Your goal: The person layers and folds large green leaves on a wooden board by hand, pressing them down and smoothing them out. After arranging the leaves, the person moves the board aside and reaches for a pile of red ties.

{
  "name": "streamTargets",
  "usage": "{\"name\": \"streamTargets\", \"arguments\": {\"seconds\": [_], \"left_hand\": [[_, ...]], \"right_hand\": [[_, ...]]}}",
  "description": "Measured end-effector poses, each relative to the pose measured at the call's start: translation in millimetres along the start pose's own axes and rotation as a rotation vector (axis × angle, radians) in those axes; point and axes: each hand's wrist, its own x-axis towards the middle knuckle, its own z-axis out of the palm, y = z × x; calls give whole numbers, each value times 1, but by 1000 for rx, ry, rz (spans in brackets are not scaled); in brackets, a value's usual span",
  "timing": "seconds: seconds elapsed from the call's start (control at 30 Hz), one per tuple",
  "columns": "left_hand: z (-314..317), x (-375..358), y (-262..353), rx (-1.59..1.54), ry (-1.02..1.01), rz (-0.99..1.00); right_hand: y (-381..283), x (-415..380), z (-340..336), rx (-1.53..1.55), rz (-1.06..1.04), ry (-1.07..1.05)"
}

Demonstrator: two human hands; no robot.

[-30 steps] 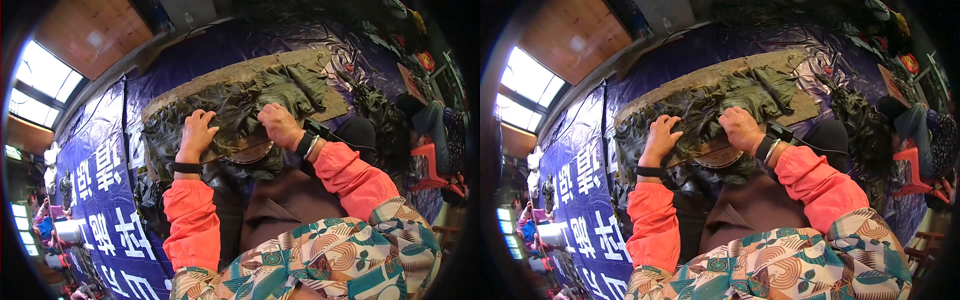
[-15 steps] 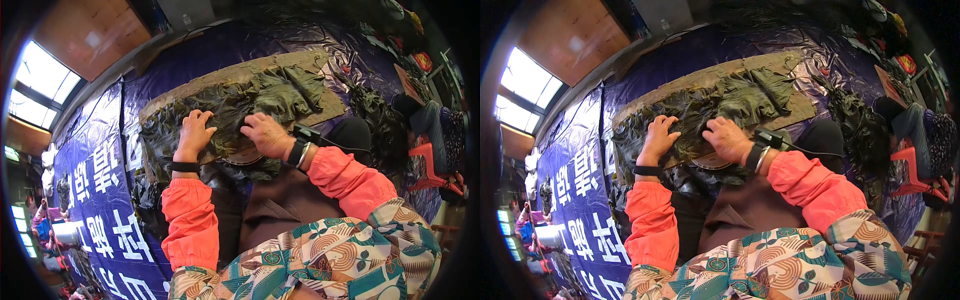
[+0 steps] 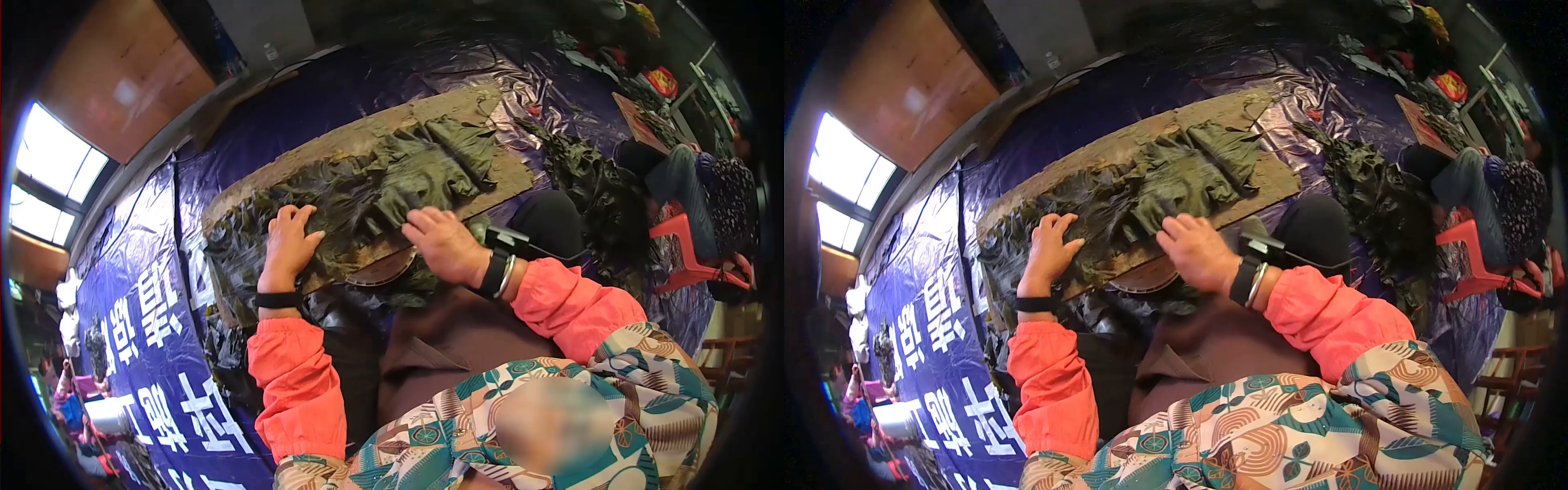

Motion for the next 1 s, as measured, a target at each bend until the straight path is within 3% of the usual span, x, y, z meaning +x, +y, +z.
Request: {"name": "streamTargets", "arguments": {"seconds": [0.1,0.17,0.27,0.37,0.47,0.67,0.87,1.0], "left_hand": [[-5,-3,4,-3,-17,-19],[-6,-2,5,-7,-21,-17],[-7,-3,7,-12,-23,-19],[-7,-2,7,-13,-16,-15],[-5,-3,6,-19,-18,-16],[-5,-3,7,-6,-23,-28],[0,-5,-4,-6,1,13],[2,-5,-10,-15,-10,25]], "right_hand": [[7,-12,-15,142,9,-132],[26,-11,-22,42,107,112],[55,-16,-20,-103,259,168],[65,-28,-33,-51,353,-137],[77,-34,-41,-108,447,-57],[84,-18,-31,51,305,59],[114,-14,-22,-26,473,-141],[118,-18,-41,11,445,-181]]}}
